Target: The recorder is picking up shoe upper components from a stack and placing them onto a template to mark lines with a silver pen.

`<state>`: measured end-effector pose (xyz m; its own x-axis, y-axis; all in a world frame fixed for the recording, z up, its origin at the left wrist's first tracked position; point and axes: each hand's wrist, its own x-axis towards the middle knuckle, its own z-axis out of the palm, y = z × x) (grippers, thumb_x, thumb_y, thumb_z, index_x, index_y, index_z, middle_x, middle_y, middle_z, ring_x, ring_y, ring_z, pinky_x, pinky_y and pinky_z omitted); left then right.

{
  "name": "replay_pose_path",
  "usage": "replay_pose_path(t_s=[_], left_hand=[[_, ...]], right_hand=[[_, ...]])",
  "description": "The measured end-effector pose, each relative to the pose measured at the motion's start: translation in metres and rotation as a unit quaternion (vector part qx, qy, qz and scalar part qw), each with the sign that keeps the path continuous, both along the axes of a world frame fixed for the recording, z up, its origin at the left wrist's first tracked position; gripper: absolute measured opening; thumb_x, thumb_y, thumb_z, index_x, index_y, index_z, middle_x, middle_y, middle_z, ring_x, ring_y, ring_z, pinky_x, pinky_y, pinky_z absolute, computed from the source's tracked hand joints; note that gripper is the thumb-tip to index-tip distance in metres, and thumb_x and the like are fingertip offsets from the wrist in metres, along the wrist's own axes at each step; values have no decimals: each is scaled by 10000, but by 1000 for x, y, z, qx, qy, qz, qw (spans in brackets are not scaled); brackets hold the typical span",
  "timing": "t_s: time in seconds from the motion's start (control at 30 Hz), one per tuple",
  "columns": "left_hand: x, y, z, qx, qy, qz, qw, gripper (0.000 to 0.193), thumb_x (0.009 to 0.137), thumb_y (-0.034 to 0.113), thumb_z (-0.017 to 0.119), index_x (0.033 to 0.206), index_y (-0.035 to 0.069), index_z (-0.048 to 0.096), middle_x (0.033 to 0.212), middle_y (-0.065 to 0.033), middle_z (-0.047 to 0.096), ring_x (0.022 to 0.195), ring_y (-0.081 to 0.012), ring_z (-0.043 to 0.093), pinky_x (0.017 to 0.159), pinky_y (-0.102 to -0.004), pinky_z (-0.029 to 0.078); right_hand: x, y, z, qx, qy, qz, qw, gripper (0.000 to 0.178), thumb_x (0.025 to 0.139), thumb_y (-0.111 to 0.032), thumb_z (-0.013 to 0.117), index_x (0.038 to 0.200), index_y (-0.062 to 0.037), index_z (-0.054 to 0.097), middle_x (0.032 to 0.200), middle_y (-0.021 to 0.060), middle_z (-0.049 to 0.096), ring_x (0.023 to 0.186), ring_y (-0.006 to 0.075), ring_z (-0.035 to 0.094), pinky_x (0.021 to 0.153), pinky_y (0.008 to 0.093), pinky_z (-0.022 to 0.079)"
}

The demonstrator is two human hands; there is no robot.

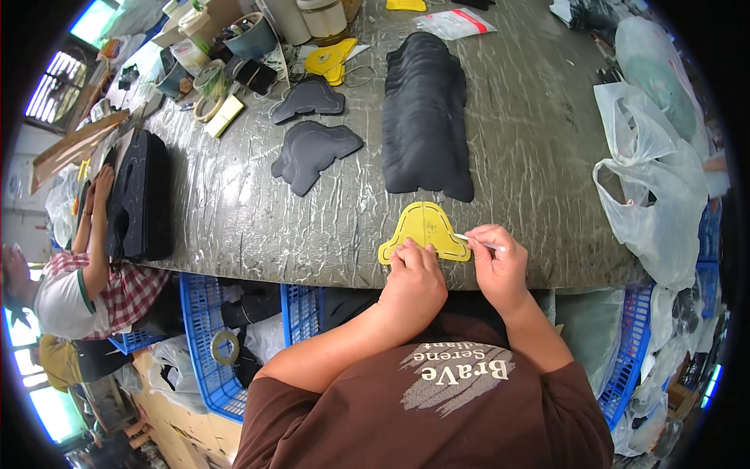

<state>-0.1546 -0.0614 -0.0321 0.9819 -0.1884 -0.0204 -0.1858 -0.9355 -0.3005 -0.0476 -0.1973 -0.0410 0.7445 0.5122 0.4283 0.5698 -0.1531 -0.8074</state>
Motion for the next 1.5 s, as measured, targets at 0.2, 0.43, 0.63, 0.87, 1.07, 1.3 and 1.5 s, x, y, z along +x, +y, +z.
replay_pose_path(t_s=[0.2, 0.43, 0.63, 0.87, 1.07, 1.3, 1.5], left_hand=[[1, 1, -1, -50, -36, -2, 998, 385, 788, 124, 557, 1101, -83, 644, 1038, -358, 614, 867, -401, 609, 707, -440, 542], [1, 2, 0, -56, -37, -10, 998, 392, 784, 122, 560, 1104, -90, 639, 1030, -362, 612, 866, -399, 608, 704, -439, 543], [0, 0, 2, -30, 23, 10, 999, 722, 757, 436, 662, 1191, -132, 561, 1109, -370, 568, 959, -387, 579, 826, -422, 530], [37, 44, 38, -330, 140, 41, 933, 326, 815, 306, 671, 865, -14, 633, 854, -202, 606, 800, -348, 623, 709, -422, 517], [81, 87, 26, -439, 215, 95, 867, 152, 707, 103, 700, 809, -1, 658, 782, -184, 661, 735, -313, 659, 661, -390, 514], [90, 90, 26, -459, 257, 90, 846, 214, 651, 111, 716, 807, -25, 664, 716, -165, 658, 681, -281, 661, 607, -364, 506], [91, 91, 21, -452, 231, 82, 857, 234, 635, 128, 730, 809, -16, 672, 734, -162, 661, 694, -282, 649, 633, -363, 502]], right_hand=[[-4, -11, 4, -33, 8, 4, 999, 122, 840, 53, 613, 862, -5, 508, 826, 146, 636, 719, 275, 650, 641, 330, 517], [-11, -25, 6, -35, 18, -24, 999, 128, 830, 72, 606, 856, -4, 507, 817, 156, 624, 704, 293, 638, 631, 327, 510], [-23, -19, 10, -41, -35, 5, 999, 133, 817, 73, 603, 860, -4, 504, 812, 155, 608, 703, 318, 614, 620, 360, 497], [-17, -14, 20, -100, -67, 2, 993, 138, 806, 47, 611, 844, -11, 492, 781, 149, 576, 690, 346, 588, 609, 399, 476], [-12, 0, 40, -202, -64, 8, 977, 133, 792, 12, 636, 829, -39, 520, 759, 111, 595, 688, 331, 596, 603, 410, 469], [-24, 47, 25, -47, -55, 129, 989, 154, 765, -57, 703, 839, -77, 569, 741, 97, 650, 672, 319, 627, 596, 394, 483], [-26, 63, 16, -41, -65, 141, 987, 155, 767, -47, 692, 826, -78, 552, 705, 93, 625, 643, 321, 610, 573, 407, 460]])
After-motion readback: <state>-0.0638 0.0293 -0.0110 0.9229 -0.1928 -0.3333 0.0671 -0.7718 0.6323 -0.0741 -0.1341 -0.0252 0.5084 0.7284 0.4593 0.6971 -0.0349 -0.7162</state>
